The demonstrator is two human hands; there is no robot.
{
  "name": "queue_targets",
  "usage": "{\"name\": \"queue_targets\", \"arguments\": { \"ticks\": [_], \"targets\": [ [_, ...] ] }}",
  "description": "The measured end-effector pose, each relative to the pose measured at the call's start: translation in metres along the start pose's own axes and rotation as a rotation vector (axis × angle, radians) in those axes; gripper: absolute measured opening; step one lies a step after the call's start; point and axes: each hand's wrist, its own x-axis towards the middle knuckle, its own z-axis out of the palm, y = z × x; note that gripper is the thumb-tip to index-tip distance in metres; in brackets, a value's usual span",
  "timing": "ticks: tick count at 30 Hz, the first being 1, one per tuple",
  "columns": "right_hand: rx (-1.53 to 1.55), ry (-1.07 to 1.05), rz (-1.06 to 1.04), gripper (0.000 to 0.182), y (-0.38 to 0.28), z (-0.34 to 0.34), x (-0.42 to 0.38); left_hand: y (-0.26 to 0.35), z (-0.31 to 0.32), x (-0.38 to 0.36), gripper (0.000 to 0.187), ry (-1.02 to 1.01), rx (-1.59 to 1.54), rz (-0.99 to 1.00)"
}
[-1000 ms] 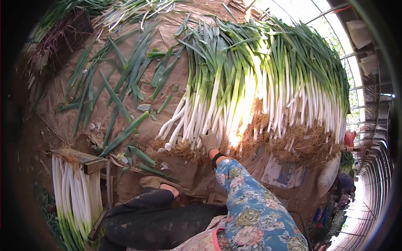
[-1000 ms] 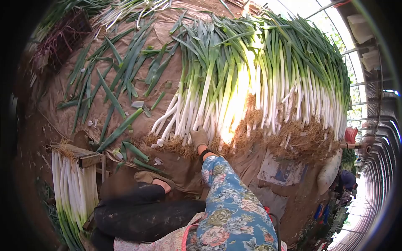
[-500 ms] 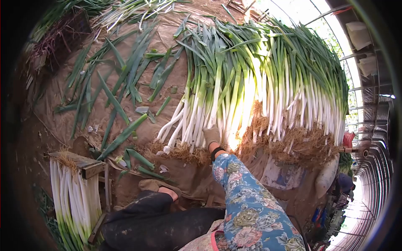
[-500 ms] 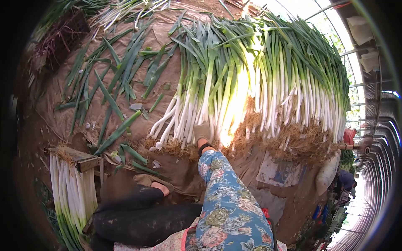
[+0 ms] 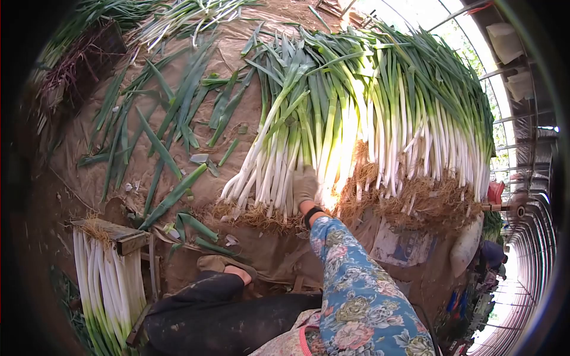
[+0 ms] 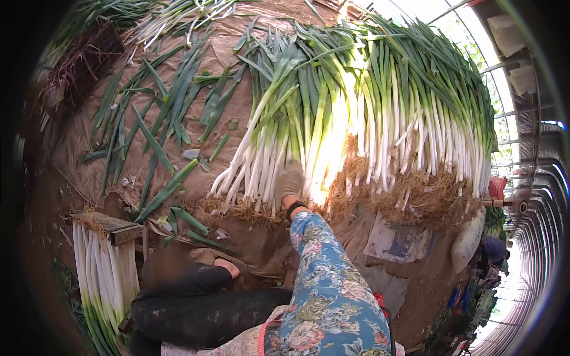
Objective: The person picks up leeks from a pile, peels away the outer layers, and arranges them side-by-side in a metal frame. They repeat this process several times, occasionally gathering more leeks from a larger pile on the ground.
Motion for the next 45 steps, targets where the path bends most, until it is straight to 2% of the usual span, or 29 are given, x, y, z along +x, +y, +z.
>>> {"name": "queue_targets", "arguments": {
  "ticks": [2, 3, 6, 8, 11, 12, 15, 16, 19, 20, 21, 25, 26, 28, 29, 31, 34, 37, 40, 43, 45],
  "targets": [
    [-0.198, 0.159, 0.033, 0.041, 0.032, -0.013, 0.021, 0.002, 0.002, -0.001, 0.039, -0.007, -0.017, 0.000],
    [-0.148, 0.109, 0.104, 0.037, 0.045, -0.020, 0.024, 0.003, 0.002, -0.002, 0.039, -0.012, -0.025, 0.001],
    [-0.095, 0.090, -0.157, 0.031, 0.069, -0.018, 0.030, 0.005, 0.003, -0.002, 0.039, -0.022, -0.043, 0.004],
    [-0.095, 0.101, -0.354, 0.027, 0.063, -0.021, 0.027, 0.008, 0.003, -0.002, 0.039, -0.026, -0.052, -0.002],
    [-0.332, -0.408, -0.517, 0.023, 0.055, -0.019, 0.033, 0.011, 0.002, -0.003, 0.039, -0.038, -0.060, -0.015],
    [-0.526, -0.422, -0.666, 0.019, 0.058, -0.017, 0.031, 0.010, 0.001, -0.005, 0.039, -0.043, -0.059, -0.020],
    [-0.871, -0.480, -0.942, 0.013, 0.070, -0.031, 0.029, 0.011, 0.001, -0.005, 0.039, -0.056, -0.062, -0.041],
    [-1.012, -0.472, -1.078, 0.015, 0.076, -0.033, 0.029, 0.013, 0.001, -0.006, 0.039, -0.061, -0.067, -0.048],
    [-1.141, -0.685, -1.042, 0.015, 0.069, -0.066, 0.034, 0.016, 0.004, -0.010, 0.039, -0.085, -0.078, -0.063],
    [-1.157, -0.601, -0.998, 0.018, 0.092, -0.064, 0.041, 0.016, 0.005, -0.013, 0.039, -0.093, -0.079, -0.068],
    [-1.285, -0.697, -1.020, 0.026, 0.131, -0.048, 0.061, 0.002, 0.022, -0.019, 0.039, -0.097, -0.080, -0.073],
    [-0.830, -0.634, -0.620, 0.031, 0.122, -0.041, 0.069, -0.029, 0.074, -0.034, 0.039, -0.111, -0.103, -0.102],
    [-0.714, -0.613, -0.518, 0.033, 0.120, -0.038, 0.071, -0.026, 0.074, -0.034, 0.039, -0.113, -0.109, -0.107],
    [-0.401, -0.538, -0.265, 0.038, 0.102, -0.039, 0.073, -0.003, 0.032, -0.013, 0.039, -0.117, -0.111, -0.115],
    [-0.289, -0.423, -0.242, 0.041, 0.098, -0.035, 0.075, 0.013, -0.002, 0.003, 0.039, -0.120, -0.111, -0.118],
    [-0.069, -0.186, -0.189, 0.048, 0.091, -0.029, 0.080, 0.018, -0.017, 0.013, 0.039, -0.125, -0.116, -0.121],
    [-0.036, -0.154, -0.175, 0.059, 0.074, -0.022, 0.088, 0.019, -0.022, 0.018, 0.038, -0.127, -0.132, -0.128],
    [0.054, -0.367, 0.062, 0.066, 0.066, -0.027, 0.092, 0.015, -0.022, 0.024, 0.038, -0.125, -0.147, -0.140],
    [0.093, -0.401, 0.209, 0.068, 0.067, -0.016, 0.082, 0.009, -0.030, 0.030, 0.038, -0.125, -0.165, -0.152],
    [0.151, -0.607, 0.231, 0.061, 0.089, -0.005, 0.078, 0.009, -0.036, 0.031, 0.038, -0.133, -0.186, -0.164],
    [0.050, -0.587, 0.148, 0.057, 0.090, -0.007, 0.067, 0.006, -0.045, 0.030, 0.038, -0.140, -0.194, -0.169]
  ]
}}
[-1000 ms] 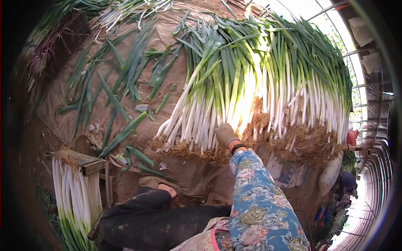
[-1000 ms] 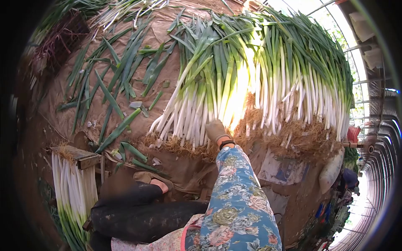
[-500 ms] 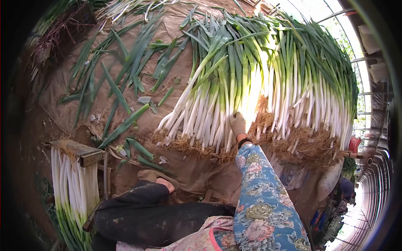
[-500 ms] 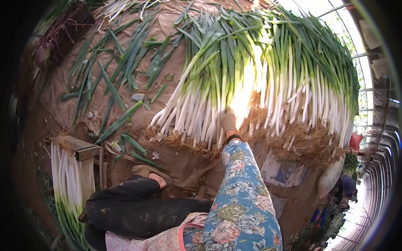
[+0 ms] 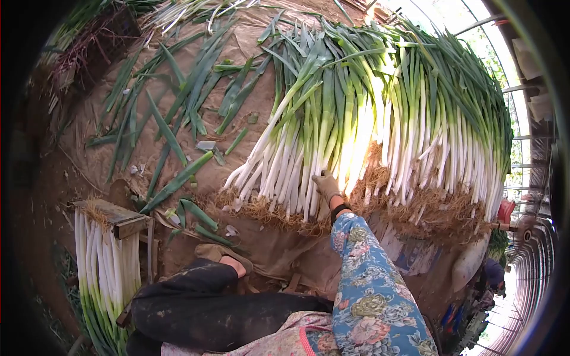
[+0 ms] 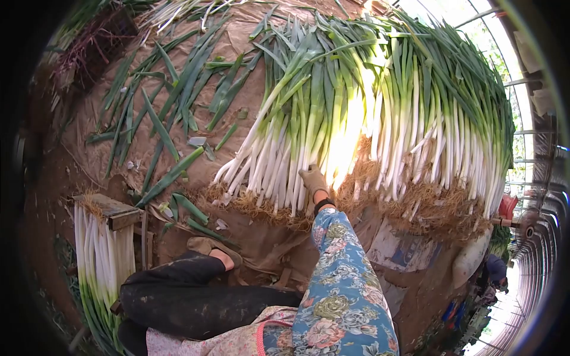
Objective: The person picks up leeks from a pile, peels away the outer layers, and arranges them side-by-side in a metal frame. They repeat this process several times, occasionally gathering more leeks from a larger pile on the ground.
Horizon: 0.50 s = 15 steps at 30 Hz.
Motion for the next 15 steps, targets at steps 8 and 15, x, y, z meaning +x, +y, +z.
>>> {"name": "queue_targets", "arguments": {
  "ticks": [8, 15],
  "targets": [
    [0.482, -0.225, -0.150, 0.036, -0.067, 0.004, -0.069, -0.106, -0.186, -0.021, 0.038, 0.029, -0.072, -0.026],
    [1.250, -0.655, -0.158, 0.016, -0.160, 0.038, -0.205, -0.078, -0.526, -0.017, 0.041, 0.107, -0.185, -0.027]
  ]
}}
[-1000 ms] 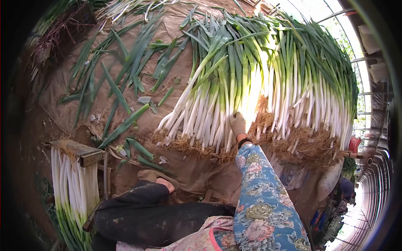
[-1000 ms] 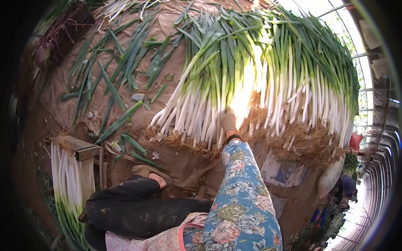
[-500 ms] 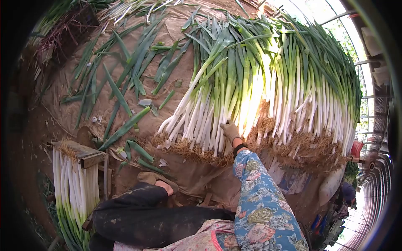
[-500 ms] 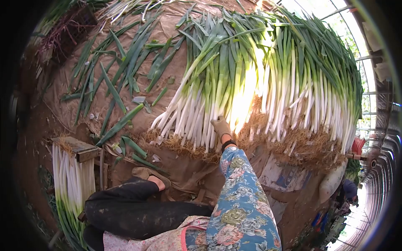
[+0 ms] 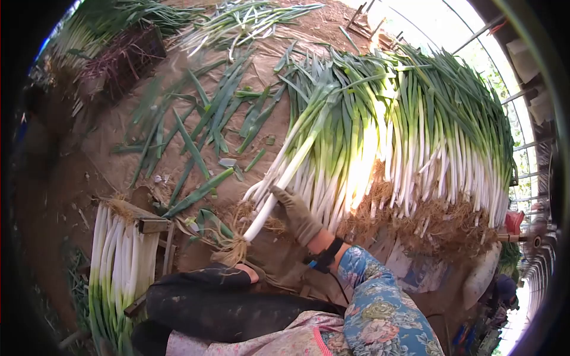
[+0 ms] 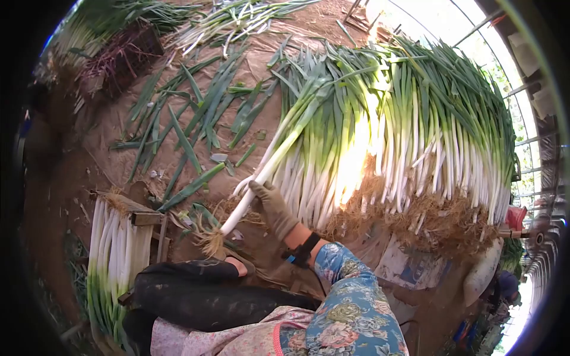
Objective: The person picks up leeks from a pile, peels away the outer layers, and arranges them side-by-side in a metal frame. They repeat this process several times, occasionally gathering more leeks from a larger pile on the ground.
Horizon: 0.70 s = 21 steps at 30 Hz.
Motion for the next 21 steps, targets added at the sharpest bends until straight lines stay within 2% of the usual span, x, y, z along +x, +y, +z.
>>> {"name": "queue_targets", "arguments": {
  "ticks": [2, 3, 5, 7, 10, 13, 15, 16, 18, 21],
  "targets": [
    [0.151, -0.027, 0.015, 0.013, 0.003, 0.060, -0.039, 0.068, -0.028, 0.017, 0.048, -0.069, -0.031, 0.141],
    [0.170, -0.039, 0.033, 0.013, 0.015, 0.073, -0.050, 0.103, -0.026, 0.027, 0.051, -0.136, 0.027, 0.306],
    [0.136, -0.155, 0.038, 0.015, 0.040, 0.094, -0.071, 0.174, 0.001, 0.051, 0.059, -0.276, 0.245, 0.775],
    [0.118, -0.226, 0.072, 0.016, 0.050, 0.109, -0.093, 0.210, 0.028, 0.057, 0.053, -0.244, 0.302, 0.903],
    [0.121, -0.233, 0.182, 0.022, 0.047, 0.129, -0.126, 0.175, 0.046, 0.045, 0.051, -0.382, 0.557, 0.732],
    [-0.033, -0.163, 0.057, 0.022, 0.068, 0.112, -0.102, 0.162, 0.022, 0.032, 0.046, -0.411, 0.203, 0.707],
    [0.249, -0.065, 0.067, 0.024, 0.058, 0.117, -0.077, 0.152, -0.003, 0.012, 0.042, -0.442, 0.180, 0.605],
    [0.231, -0.027, 0.019, 0.023, 0.067, 0.108, -0.051, 0.148, -0.016, 0.003, 0.042, -0.475, 0.177, 0.539],
    [0.382, -0.007, 0.057, 0.021, 0.082, 0.094, -0.002, 0.140, -0.039, -0.015, 0.044, -0.535, 0.180, 0.440],
    [0.280, 0.003, 0.049, 0.027, 0.096, 0.118, 0.010, 0.121, -0.046, -0.053, 0.045, -0.320, 0.096, 0.506]
  ]
}}
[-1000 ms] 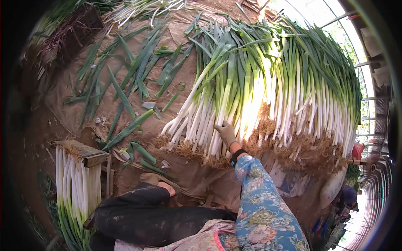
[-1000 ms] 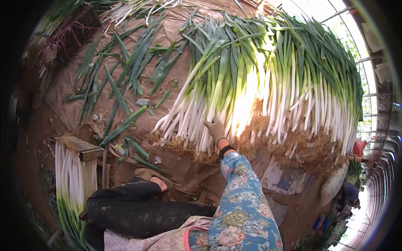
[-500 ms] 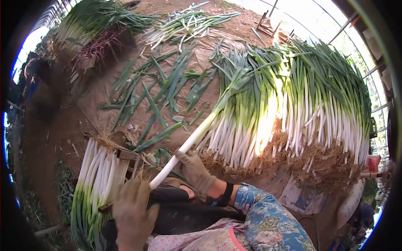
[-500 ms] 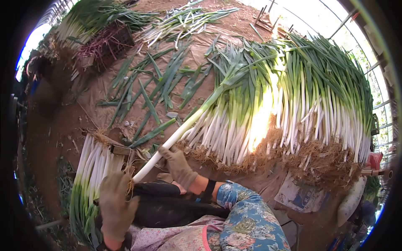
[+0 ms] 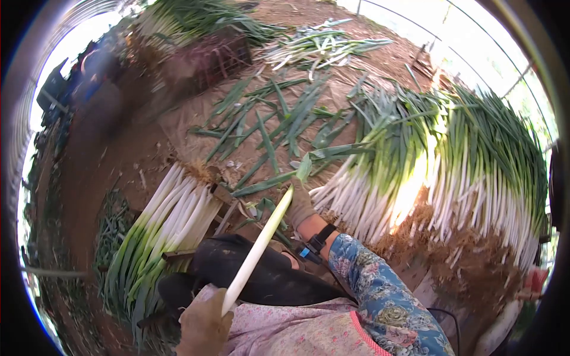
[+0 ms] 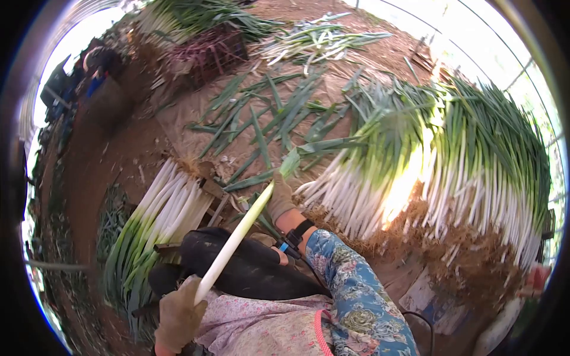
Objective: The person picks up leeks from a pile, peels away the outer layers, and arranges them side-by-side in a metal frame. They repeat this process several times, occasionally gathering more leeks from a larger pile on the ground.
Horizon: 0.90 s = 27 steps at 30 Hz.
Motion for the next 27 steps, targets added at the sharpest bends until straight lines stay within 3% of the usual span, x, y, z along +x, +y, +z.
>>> {"name": "queue_targets", "arguments": {
  "ticks": [1, 4, 6, 8, 11, 13, 16, 21, 24, 27],
  "targets": [
    [0.040, 0.040, 0.087, 0.029, 0.008, 0.016, 0.004, 0.001, -0.001, -0.010, 0.049, -0.018, 0.025, -0.008],
    [-0.006, -0.114, 0.154, 0.025, 0.010, 0.090, -0.017, -0.002, 0.015, -0.036, 0.054, -0.033, 0.071, -0.162],
    [-0.398, -0.265, 0.171, 0.020, 0.006, 0.147, -0.036, 0.000, 0.027, -0.043, 0.059, 0.103, 0.028, -0.214],
    [-0.561, -0.471, 0.124, 0.021, 0.025, 0.199, -0.049, -0.001, 0.038, -0.045, 0.065, 0.139, -0.019, -0.276],
    [-0.824, -0.759, 0.073, 0.019, 0.040, 0.281, -0.104, -0.008, 0.039, -0.044, 0.072, 0.192, -0.357, -0.199],
    [-0.960, -1.073, -0.028, 0.022, 0.053, 0.325, -0.143, -0.022, 0.025, -0.048, 0.071, 0.311, -0.343, -0.155],
    [-1.171, -1.432, -0.010, 0.027, 0.090, 0.370, -0.173, -0.063, 0.012, -0.065, 0.061, 0.515, -0.260, -0.173],
    [-1.496, -1.779, -0.333, 0.044, 0.187, 0.381, -0.196, -0.171, -0.005, -0.111, 0.050, 0.751, 0.009, -0.439],
    [-1.453, -1.928, -0.547, 0.052, 0.267, 0.344, -0.170, -0.242, -0.003, -0.132, 0.053, 0.822, 0.201, -0.509],
    [-1.667, -1.997, -0.615, 0.050, 0.333, 0.290, -0.146, -0.291, 0.005, -0.134, 0.057, 0.790, 0.398, -0.517]
  ]
}}
